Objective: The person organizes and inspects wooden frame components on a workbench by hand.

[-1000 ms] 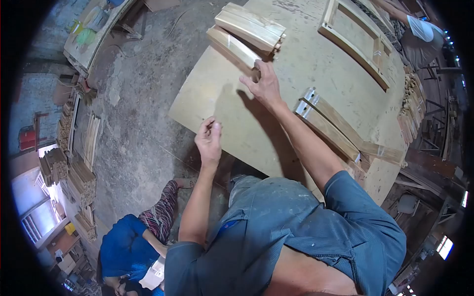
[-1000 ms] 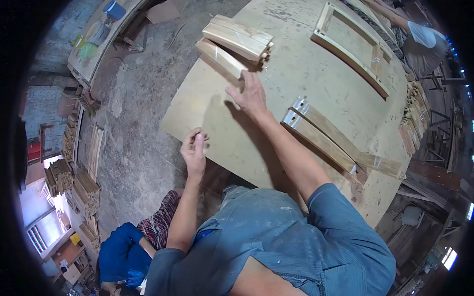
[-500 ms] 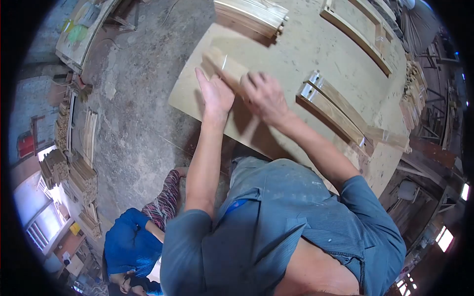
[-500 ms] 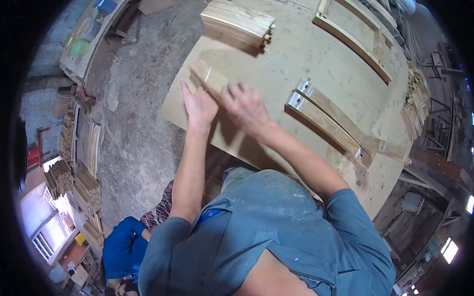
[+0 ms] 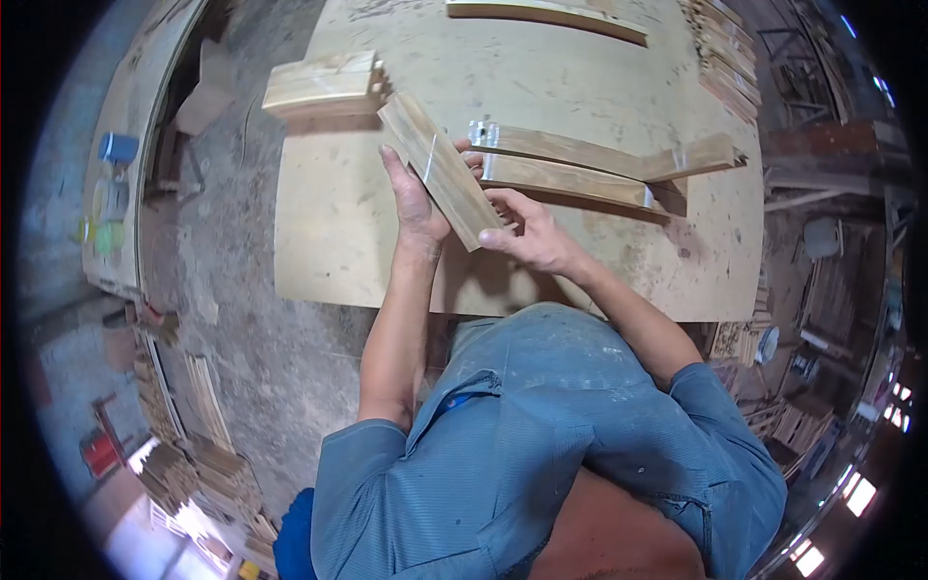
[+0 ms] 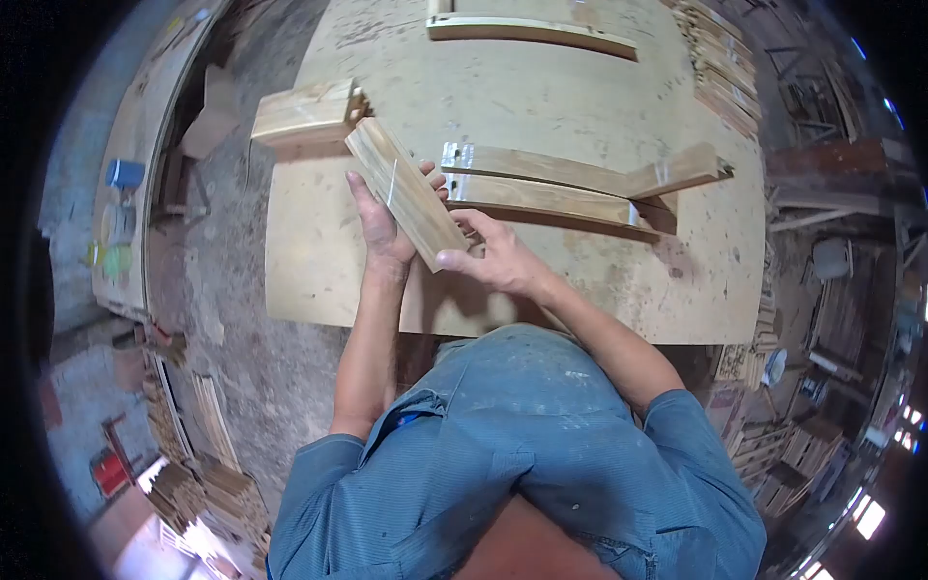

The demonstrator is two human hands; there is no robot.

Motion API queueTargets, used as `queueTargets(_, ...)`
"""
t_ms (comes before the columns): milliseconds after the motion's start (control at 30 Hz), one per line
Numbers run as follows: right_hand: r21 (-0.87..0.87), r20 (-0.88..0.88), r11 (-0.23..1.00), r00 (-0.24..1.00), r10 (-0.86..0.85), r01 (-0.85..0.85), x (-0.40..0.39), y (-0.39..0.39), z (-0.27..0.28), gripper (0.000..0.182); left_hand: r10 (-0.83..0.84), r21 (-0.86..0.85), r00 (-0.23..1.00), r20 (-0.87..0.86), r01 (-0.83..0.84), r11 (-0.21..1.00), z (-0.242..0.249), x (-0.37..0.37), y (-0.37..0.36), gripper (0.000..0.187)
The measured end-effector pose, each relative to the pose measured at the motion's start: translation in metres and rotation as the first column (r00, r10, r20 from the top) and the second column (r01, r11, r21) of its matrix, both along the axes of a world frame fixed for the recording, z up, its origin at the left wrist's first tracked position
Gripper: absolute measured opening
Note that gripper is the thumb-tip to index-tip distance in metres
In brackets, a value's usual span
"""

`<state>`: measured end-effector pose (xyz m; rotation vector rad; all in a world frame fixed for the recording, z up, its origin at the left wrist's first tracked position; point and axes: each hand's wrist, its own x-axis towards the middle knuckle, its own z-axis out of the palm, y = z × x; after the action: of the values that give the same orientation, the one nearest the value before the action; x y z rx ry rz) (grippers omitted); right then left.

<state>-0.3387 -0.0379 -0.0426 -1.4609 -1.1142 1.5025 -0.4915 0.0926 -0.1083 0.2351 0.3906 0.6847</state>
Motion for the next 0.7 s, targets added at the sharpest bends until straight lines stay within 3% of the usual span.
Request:
queueTargets(33, 0.015, 0.164, 1.000, 0.986, -0.019, 0.016, 0.001, -0.003, 0.011, 0.076, 0.080, 0.049, 0.993, -0.087, -0.076, 0.996, 0.012, 0.012, -0.001, 0.103)
queueTargets(67, 0.122, 0.172, 0.991, 0.982, -0.075, 0.054, 0.004, -0.004, 0.002, 0.084, 0.166, 0.105, 0.972, -0.168, -0.149, 0.983, 0.023, 0.022, -0.003, 0.100)
queueTargets(167, 0.262, 0.291, 0.964, 0.947, -0.133, 0.055, 0.016, -0.010, -0.007, 0.090, 0.179, 0.156, 0.972, -0.152, -0.155, 0.975, 0.033, 0.039, 0.003, 0.094)
queueTargets(200, 0.265, 0.288, 0.963, 0.948, -0.137, 0.058, 0.016, -0.010, -0.006, 0.090, 0.212, 0.115, 0.972, -0.106, -0.200, 0.973, 0.036, 0.045, 0.003, 0.087)
queueTargets(233, 0.362, 0.345, 0.926, 0.906, -0.244, 0.111, 0.015, -0.010, -0.004, 0.085, 0.213, 0.118, 0.971, -0.108, -0.200, 0.973, 0.038, 0.052, 0.003, 0.087)
queueTargets(267, 0.457, 0.388, 0.877, 0.853, -0.348, 0.150, 0.014, -0.009, -0.004, 0.081, 0.254, 0.038, 0.962, -0.103, -0.252, 0.967, 0.040, 0.058, 0.002, 0.084)
queueTargets(300, 0.456, 0.386, 0.878, 0.857, -0.341, 0.144, 0.014, -0.006, -0.010, 0.081, 0.299, -0.044, 0.949, -0.100, -0.304, 0.952, 0.039, 0.063, 0.000, 0.081)
queueTargets(333, 0.485, 0.173, 0.817, 0.882, -0.438, 0.311, 0.016, 0.000, -0.022, 0.077, 0.283, -0.151, 0.958, -0.048, -0.287, 0.946, 0.038, 0.068, -0.001, 0.076)
queueTargets(367, 0.472, -0.046, 0.743, 0.855, -0.517, 0.475, 0.018, 0.007, -0.029, 0.073, 0.326, -0.128, 0.943, -0.067, -0.332, 0.935, 0.047, 0.073, -0.005, 0.068)
queueTargets(433, 0.523, 0.026, 0.664, 0.769, -0.639, 0.534, 0.032, 0.019, -0.028, 0.065, 0.298, -0.123, 0.952, 0.065, -0.289, 0.950, 0.047, 0.072, -0.012, 0.061)
queueTargets(467, 0.545, 0.024, 0.666, 0.784, -0.621, 0.510, 0.043, 0.026, -0.013, 0.064, 0.199, -0.002, 0.979, 0.031, -0.199, 0.980, 0.046, 0.066, -0.017, 0.058)
queueTargets(500, 0.566, 0.024, 0.666, 0.798, -0.602, 0.485, 0.055, 0.034, 0.005, 0.063, 0.053, -0.001, 0.998, -0.042, -0.053, 0.999, 0.040, 0.054, -0.021, 0.059)
queueTargets(567, 0.588, -0.004, 0.669, 0.829, -0.560, 0.455, 0.077, 0.053, 0.026, 0.062, -0.148, 0.126, 0.957, -0.251, 0.184, 0.975, 0.010, 0.021, -0.028, 0.055)
queueTargets(600, 0.617, -0.038, 0.659, 0.853, -0.521, 0.430, 0.088, 0.063, 0.031, 0.061, -0.152, 0.123, 0.956, -0.251, 0.187, 0.975, -0.002, 0.008, -0.027, 0.055)
queueTargets(633, 0.613, -0.036, 0.661, 0.851, -0.525, 0.433, 0.099, 0.073, 0.031, 0.061, -0.059, 0.162, 0.928, -0.369, 0.126, 0.979, -0.013, -0.006, -0.025, 0.050)
queueTargets(667, 0.645, 0.038, 0.677, 0.869, -0.493, 0.355, 0.108, 0.081, 0.029, 0.059, 0.037, 0.204, 0.878, -0.478, 0.070, 0.976, -0.019, -0.017, -0.024, 0.047)
queueTargets(700, 0.670, 0.114, 0.691, 0.882, -0.456, 0.271, 0.114, 0.088, 0.028, 0.057, 0.034, 0.195, 0.876, -0.480, 0.069, 0.978, -0.021, -0.026, -0.017, 0.047)
